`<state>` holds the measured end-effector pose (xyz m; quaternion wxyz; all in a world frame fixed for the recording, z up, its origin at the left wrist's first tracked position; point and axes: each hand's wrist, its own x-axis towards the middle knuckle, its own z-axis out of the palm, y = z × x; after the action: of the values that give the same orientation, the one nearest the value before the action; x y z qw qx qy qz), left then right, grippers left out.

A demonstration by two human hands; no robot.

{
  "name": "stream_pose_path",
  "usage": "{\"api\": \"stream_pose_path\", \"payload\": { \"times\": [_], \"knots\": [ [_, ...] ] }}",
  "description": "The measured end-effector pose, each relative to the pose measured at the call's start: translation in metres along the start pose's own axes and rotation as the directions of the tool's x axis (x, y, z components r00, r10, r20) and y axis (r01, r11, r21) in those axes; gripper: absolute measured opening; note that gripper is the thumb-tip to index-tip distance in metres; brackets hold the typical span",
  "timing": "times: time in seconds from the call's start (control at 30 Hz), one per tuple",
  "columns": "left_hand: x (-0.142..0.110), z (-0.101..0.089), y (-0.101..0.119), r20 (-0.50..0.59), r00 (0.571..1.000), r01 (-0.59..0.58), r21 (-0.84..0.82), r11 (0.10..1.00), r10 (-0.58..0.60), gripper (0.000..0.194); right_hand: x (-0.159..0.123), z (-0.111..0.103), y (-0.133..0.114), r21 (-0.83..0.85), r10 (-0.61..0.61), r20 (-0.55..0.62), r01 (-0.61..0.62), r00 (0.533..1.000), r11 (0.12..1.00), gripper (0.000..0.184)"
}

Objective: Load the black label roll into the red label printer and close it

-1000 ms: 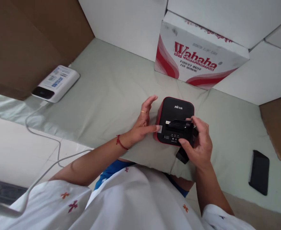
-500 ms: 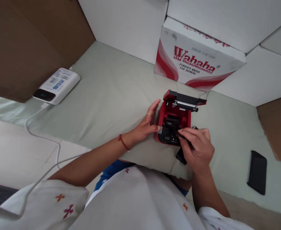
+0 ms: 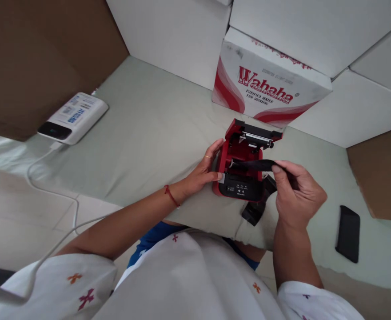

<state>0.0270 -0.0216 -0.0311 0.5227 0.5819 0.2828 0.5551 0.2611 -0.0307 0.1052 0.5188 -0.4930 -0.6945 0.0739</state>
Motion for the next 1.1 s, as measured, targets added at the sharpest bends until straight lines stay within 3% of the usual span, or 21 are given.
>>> {"api": "stream_pose_path", "payload": {
  "times": [0.07,0.17,0.27,0.37,0.5,0.63,0.73,0.8,0.87,0.9,0.93,0.97,1.03,1.07,1.1],
  "knots": [
    [0.000,0.000,0.001,0.000,1.000,0.001,-0.008,1.000,-0.001,0.103,0.006,0.004,-0.002,-0.027,0.013,0.065,-0.011,0.998,1.000,0.012],
    [0.001,0.000,0.000,-0.009,1.000,-0.001,0.001,1.000,0.001,0.104,0.022,0.015,-0.008,-0.054,-0.063,0.099,0.069,0.993,0.996,0.015],
    [0.001,0.000,-0.002,-0.012,1.000,-0.008,0.008,1.000,0.008,0.102,0.037,0.027,-0.022,-0.065,-0.144,0.054,0.148,0.988,0.987,0.017],
    [0.002,-0.001,-0.004,-0.013,1.000,-0.014,0.021,1.000,0.014,0.104,0.044,0.025,-0.035,-0.062,-0.127,-0.082,0.122,0.988,0.991,0.014],
    [0.003,-0.001,-0.001,0.009,1.000,-0.029,0.040,0.999,0.028,0.102,0.048,-0.007,-0.025,0.063,-0.015,-0.329,0.037,0.944,0.997,0.015],
    [0.003,0.000,0.005,0.015,1.000,-0.015,0.015,1.000,0.015,0.101,0.048,-0.053,0.023,0.093,0.003,-0.505,0.051,0.863,0.994,0.024],
    [0.004,0.001,0.007,0.027,0.999,0.025,-0.032,0.999,-0.024,0.098,0.038,-0.080,0.057,-0.032,0.044,-0.507,-0.070,0.861,0.997,0.026],
    [0.004,0.001,0.007,0.030,0.999,0.033,-0.041,0.999,-0.032,0.097,0.025,-0.093,0.067,-0.120,0.093,-0.478,-0.170,0.873,0.978,0.028],
    [0.004,0.000,0.006,0.028,0.999,0.037,-0.048,0.998,-0.035,0.096,0.012,-0.106,0.065,-0.216,0.138,-0.355,-0.224,0.925,0.950,0.028],
    [0.004,0.000,0.006,0.026,0.999,0.039,-0.055,0.998,-0.038,0.096,0.005,-0.113,0.060,-0.275,0.186,-0.203,-0.239,0.961,0.931,0.028],
    [0.004,0.000,0.006,0.022,0.999,0.042,-0.066,0.997,-0.041,0.096,0.000,-0.118,0.054,-0.325,0.244,0.004,-0.230,0.970,0.917,0.028],
    [0.004,0.001,0.006,0.019,0.999,0.046,-0.077,0.996,-0.045,0.095,-0.003,-0.123,0.048,-0.352,0.304,0.234,-0.211,0.924,0.912,0.029],
    [0.004,0.001,0.007,0.015,0.999,0.052,-0.101,0.994,-0.050,0.095,-0.007,-0.127,0.040,-0.332,0.364,0.561,-0.200,0.743,0.922,0.032],
    [0.004,0.002,0.008,0.014,0.999,0.053,-0.112,0.992,-0.052,0.094,-0.007,-0.125,0.039,-0.306,0.372,0.613,-0.224,0.697,0.925,0.034],
    [0.004,0.002,0.008,0.014,0.998,0.056,-0.121,0.991,-0.055,0.094,-0.008,-0.120,0.040,-0.290,0.382,0.605,-0.253,0.699,0.923,0.036]
  ]
}}
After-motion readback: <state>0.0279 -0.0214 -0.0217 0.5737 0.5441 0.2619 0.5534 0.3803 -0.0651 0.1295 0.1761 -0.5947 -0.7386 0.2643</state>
